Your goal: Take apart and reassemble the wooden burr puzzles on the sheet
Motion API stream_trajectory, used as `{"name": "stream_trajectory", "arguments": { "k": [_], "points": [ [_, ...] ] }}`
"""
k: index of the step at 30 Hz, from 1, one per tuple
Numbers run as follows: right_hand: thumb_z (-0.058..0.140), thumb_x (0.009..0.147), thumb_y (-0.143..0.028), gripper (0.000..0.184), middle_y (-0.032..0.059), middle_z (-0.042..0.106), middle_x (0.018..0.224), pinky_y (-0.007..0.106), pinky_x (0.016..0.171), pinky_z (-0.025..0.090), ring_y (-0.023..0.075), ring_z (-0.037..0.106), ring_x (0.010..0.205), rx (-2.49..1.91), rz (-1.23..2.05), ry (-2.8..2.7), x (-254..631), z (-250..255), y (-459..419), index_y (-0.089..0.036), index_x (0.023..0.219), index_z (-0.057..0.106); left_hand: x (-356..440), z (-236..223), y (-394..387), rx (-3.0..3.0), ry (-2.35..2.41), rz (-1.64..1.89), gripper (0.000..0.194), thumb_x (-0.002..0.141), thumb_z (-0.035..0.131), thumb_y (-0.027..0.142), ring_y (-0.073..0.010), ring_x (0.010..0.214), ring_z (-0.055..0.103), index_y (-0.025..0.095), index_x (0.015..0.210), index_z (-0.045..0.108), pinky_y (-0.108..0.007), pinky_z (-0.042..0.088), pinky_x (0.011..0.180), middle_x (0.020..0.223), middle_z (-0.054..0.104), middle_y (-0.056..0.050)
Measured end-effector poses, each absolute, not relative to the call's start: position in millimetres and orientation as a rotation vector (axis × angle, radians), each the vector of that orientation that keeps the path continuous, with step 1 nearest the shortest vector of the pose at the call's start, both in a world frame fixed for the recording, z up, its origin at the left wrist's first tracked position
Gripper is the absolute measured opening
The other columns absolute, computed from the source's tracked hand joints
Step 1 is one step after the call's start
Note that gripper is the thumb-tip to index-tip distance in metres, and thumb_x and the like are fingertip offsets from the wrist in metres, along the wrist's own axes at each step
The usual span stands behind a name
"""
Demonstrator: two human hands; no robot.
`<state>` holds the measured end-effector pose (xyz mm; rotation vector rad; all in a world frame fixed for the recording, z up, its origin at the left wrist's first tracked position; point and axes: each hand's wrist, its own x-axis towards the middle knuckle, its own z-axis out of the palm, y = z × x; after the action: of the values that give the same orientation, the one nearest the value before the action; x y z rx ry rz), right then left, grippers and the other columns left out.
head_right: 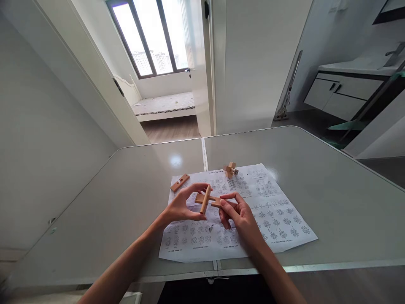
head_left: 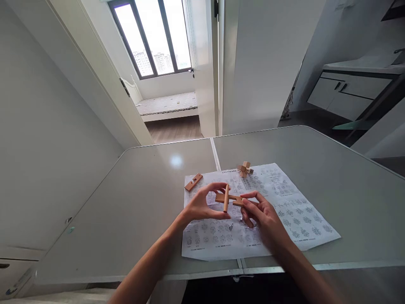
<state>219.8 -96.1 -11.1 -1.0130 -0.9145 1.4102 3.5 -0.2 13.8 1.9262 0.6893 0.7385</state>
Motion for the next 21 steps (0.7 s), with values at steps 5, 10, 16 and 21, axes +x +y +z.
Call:
{"name": "stream_trajectory", "arguments": {
  "k": [5, 10, 16, 21],
  "points": [
    [0.073, 0.097, -0.053, 0.033, -0.0043, 0.061, 0.063, 0.029, 0.058, 0.037, 0.0130, 0.044, 0.053, -1.031, 1.387, -0.896, 220.9, -13.1, -96.1, -0.023, 0.107, 0.061, 2.8, 12.0, 1.9, 1.940, 0.689, 0.762, 0.088, 0.061, 0.100, 0.044, -0.0376, 0.127, 0.065, 0.022, 0.139, 0.066, -0.052, 0.051, 0.110, 0.139, 0.070, -0.014],
    [0.076, 0.095, -0.051, 0.034, -0.0047, 0.059, 0.063, 0.027, 0.056, 0.036, 0.0125, 0.043, 0.054, -1.034, 1.367, -0.811, 221.7, -13.5, -95.9, -0.023, 0.107, 0.062, 1.2, 9.1, 5.4, 1.946, 0.662, 0.783, 0.086, 0.063, 0.098, 0.044, -0.0353, 0.123, 0.066, 0.022, 0.140, 0.065, -0.050, 0.052, 0.107, 0.139, 0.070, -0.014],
    [0.078, 0.092, -0.050, 0.033, -0.0060, 0.054, 0.060, 0.024, 0.051, 0.033, 0.0113, 0.039, 0.053, -1.054, 1.314, -0.751, 221.1, -12.8, -95.4, -0.023, 0.102, 0.063, 0.9, 9.8, 7.0, 1.959, 0.646, 0.788, 0.083, 0.064, 0.098, 0.045, -0.0316, 0.116, 0.067, 0.021, 0.137, 0.066, -0.047, 0.053, 0.103, 0.136, 0.071, -0.014],
    [0.079, 0.092, -0.051, 0.034, -0.0062, 0.054, 0.060, 0.022, 0.051, 0.033, 0.0106, 0.040, 0.053, -1.063, 1.306, -0.761, 220.3, -12.1, -94.6, -0.023, 0.102, 0.063, 2.1, 8.7, 6.1, 1.966, 0.684, 0.809, 0.084, 0.062, 0.099, 0.045, -0.0299, 0.112, 0.067, 0.021, 0.136, 0.066, -0.047, 0.055, 0.101, 0.132, 0.071, -0.014]
  ]
}}
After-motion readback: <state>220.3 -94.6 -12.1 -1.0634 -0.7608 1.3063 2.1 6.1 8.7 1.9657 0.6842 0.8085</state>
